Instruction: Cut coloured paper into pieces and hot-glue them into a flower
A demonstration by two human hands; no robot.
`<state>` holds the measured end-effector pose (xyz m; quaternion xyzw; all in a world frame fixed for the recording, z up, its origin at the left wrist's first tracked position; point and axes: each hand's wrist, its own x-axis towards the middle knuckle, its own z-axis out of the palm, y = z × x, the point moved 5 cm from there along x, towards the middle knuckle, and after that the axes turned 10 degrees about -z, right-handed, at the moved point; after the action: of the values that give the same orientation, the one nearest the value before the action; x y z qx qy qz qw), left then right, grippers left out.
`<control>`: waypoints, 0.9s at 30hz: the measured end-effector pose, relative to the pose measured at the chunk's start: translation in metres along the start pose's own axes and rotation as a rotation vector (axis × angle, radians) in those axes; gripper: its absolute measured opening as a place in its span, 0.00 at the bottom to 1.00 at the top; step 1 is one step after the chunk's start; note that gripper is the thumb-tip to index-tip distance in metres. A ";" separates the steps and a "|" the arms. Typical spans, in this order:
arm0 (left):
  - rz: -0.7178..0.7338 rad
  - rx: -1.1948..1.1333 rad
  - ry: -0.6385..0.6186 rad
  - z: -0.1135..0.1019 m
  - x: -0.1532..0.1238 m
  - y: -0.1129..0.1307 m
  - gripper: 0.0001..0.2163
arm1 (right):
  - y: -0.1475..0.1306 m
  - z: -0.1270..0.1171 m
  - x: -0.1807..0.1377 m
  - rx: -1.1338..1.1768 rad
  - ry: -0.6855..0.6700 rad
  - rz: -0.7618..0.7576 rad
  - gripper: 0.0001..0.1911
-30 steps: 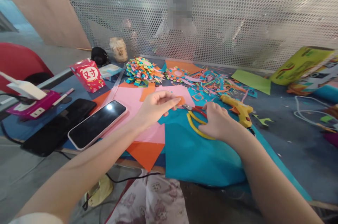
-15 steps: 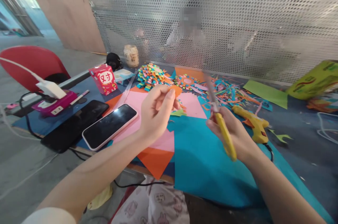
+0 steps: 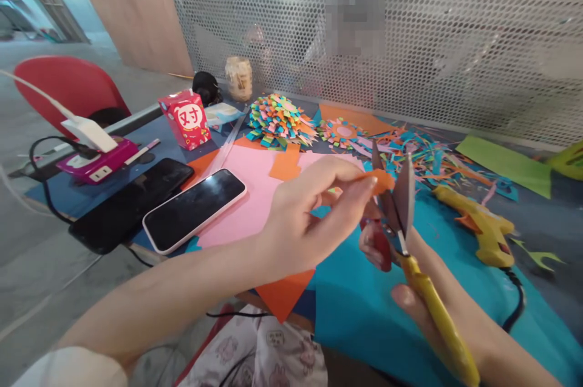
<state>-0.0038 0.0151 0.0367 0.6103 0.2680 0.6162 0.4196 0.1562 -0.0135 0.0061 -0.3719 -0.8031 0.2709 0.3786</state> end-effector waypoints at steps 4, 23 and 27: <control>-0.006 -0.006 -0.034 0.003 -0.001 0.001 0.07 | -0.002 0.003 -0.002 0.045 -0.017 -0.001 0.21; -0.085 0.002 -0.006 0.003 0.000 -0.004 0.05 | 0.013 0.007 -0.014 0.117 -0.066 -0.018 0.16; -0.073 0.005 -0.015 0.004 -0.001 -0.002 0.06 | 0.012 0.007 -0.014 0.112 -0.070 -0.010 0.15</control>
<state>0.0004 0.0147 0.0347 0.6058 0.2884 0.5950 0.4424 0.1612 -0.0185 -0.0124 -0.3363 -0.8015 0.3262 0.3717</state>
